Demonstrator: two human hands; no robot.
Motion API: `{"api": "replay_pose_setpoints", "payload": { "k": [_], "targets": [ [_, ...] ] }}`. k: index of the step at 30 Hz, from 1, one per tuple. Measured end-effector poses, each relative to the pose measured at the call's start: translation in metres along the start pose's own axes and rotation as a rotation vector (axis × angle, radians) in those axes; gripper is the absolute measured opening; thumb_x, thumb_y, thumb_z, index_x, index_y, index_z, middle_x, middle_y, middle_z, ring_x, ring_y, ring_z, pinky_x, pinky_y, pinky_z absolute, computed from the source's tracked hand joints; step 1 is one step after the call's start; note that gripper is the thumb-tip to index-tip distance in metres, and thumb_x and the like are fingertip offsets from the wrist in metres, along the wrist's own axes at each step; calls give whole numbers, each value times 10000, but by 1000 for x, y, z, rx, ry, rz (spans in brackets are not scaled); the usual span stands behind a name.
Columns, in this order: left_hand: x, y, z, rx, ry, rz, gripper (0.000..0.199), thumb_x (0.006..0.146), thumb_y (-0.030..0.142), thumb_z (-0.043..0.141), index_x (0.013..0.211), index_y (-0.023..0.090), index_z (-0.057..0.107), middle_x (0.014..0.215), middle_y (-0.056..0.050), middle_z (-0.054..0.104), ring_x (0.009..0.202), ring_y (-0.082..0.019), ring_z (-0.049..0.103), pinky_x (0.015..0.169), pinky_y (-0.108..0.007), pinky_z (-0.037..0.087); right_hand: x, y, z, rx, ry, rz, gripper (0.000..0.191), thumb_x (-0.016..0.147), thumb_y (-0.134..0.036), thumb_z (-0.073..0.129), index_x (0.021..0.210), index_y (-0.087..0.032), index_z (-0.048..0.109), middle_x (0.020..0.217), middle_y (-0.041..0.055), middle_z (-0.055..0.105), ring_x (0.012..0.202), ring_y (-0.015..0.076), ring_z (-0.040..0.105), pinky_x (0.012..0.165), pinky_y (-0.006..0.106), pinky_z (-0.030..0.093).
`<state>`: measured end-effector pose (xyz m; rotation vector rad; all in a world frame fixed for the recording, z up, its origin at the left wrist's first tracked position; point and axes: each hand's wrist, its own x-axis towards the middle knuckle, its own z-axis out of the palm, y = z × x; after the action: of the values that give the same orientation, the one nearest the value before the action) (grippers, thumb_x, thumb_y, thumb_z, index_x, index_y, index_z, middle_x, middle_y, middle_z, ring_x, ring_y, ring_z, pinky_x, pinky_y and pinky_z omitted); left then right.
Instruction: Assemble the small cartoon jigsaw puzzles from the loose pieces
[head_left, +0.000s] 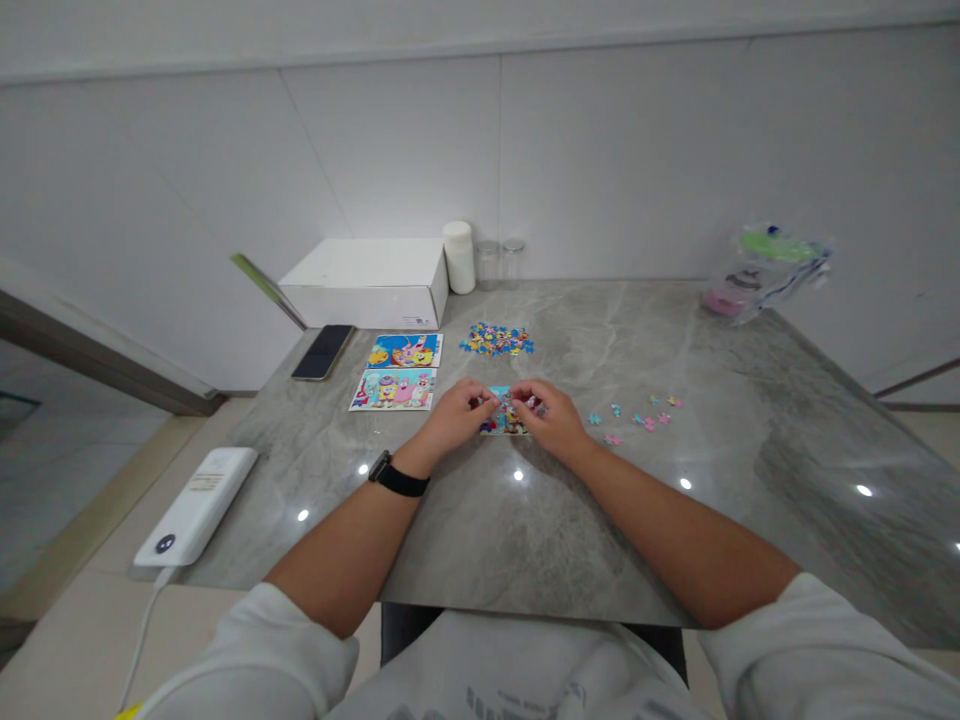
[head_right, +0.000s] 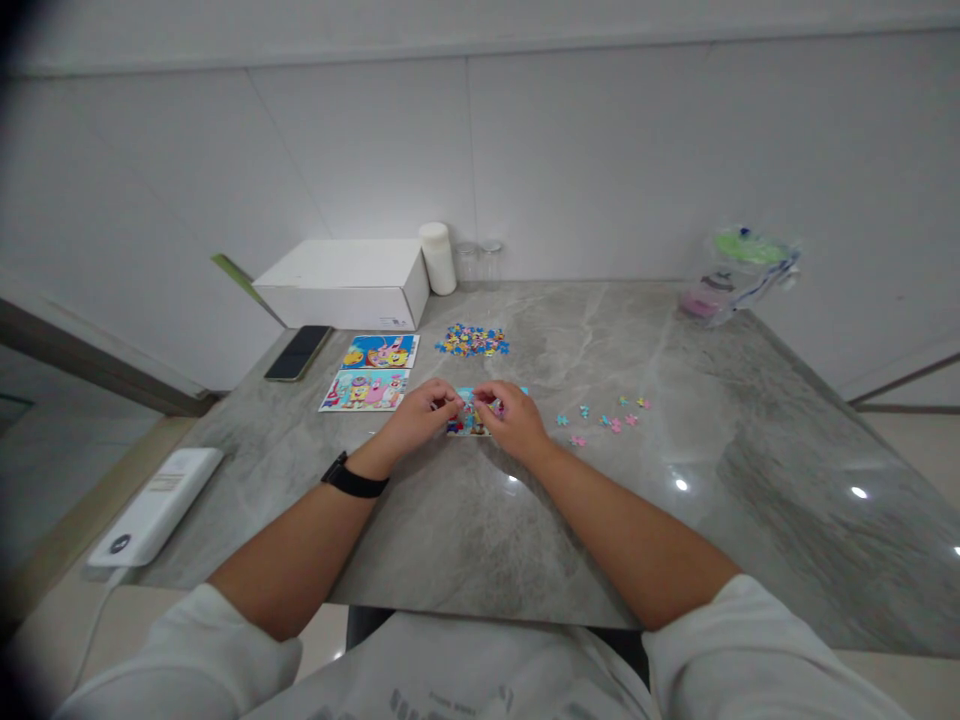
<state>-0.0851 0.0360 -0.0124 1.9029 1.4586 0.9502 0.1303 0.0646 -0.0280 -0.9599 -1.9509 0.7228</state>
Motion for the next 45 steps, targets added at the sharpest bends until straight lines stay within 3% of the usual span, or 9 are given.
{"api": "replay_pose_setpoints", "payload": {
  "k": [9, 15, 19, 23, 27, 32, 40, 45],
  "targets": [
    [1, -6, 3, 9, -72, 73, 180, 959, 299, 645, 848, 200, 747, 925, -40, 652, 873, -184, 635, 815, -323, 502, 3, 7, 3, -123, -104, 14, 114, 901, -274, 692, 969, -242, 777, 923, 53, 778, 869, 213, 688, 824, 341, 513],
    [0, -3, 4, 32, -45, 77, 175, 967, 284, 642, 849, 200, 739, 935, -46, 652, 888, -193, 639, 842, -337, 509, 3, 5, 5, -163, -120, 3, 114, 909, -246, 689, 948, -255, 796, 898, 40, 779, 851, 212, 678, 839, 353, 501],
    [3, -2, -9, 129, 79, 58, 151, 984, 257, 603, 879, 202, 698, 940, -47, 648, 905, -201, 626, 856, -352, 503, 5, -2, 0, -121, -92, 77, 123, 909, -245, 677, 929, -256, 798, 884, 37, 781, 854, 216, 691, 825, 353, 515],
    [4, -4, -31, 257, 208, 54, 101, 978, 240, 596, 917, 204, 668, 946, -51, 647, 847, -203, 598, 836, -369, 497, 17, -11, -14, -37, -175, 142, 130, 912, -250, 692, 973, -259, 807, 912, 26, 798, 818, 201, 701, 782, 335, 526],
    [-1, -6, -43, 339, 81, 72, 98, 963, 275, 632, 938, 207, 699, 946, -59, 673, 849, -218, 621, 826, -380, 508, 43, -19, -28, -69, -269, 130, 134, 885, -208, 721, 964, -255, 819, 861, 11, 793, 742, 182, 676, 749, 324, 510],
    [-4, -7, -40, 454, -79, 101, 133, 951, 279, 649, 1017, 205, 736, 1013, -84, 703, 945, -244, 665, 864, -384, 525, 69, -28, -26, -105, -336, 85, 113, 874, -169, 698, 901, -229, 790, 827, 1, 771, 731, 158, 658, 699, 280, 479],
    [-6, -5, -35, 513, -107, 131, 183, 975, 288, 644, 1107, 189, 722, 1062, -85, 715, 1001, -250, 682, 904, -388, 543, 51, -25, -7, -232, -386, 38, 115, 873, -104, 689, 891, -201, 748, 936, 25, 734, 834, 148, 643, 792, 263, 464],
    [-7, -6, -36, 484, -115, 163, 180, 968, 271, 661, 1125, 200, 715, 1121, -86, 694, 1068, -246, 674, 959, -388, 549, 45, -21, -4, -279, -456, 90, 150, 882, -93, 665, 914, -206, 759, 877, 16, 736, 792, 149, 638, 750, 257, 431]
  ]
}}
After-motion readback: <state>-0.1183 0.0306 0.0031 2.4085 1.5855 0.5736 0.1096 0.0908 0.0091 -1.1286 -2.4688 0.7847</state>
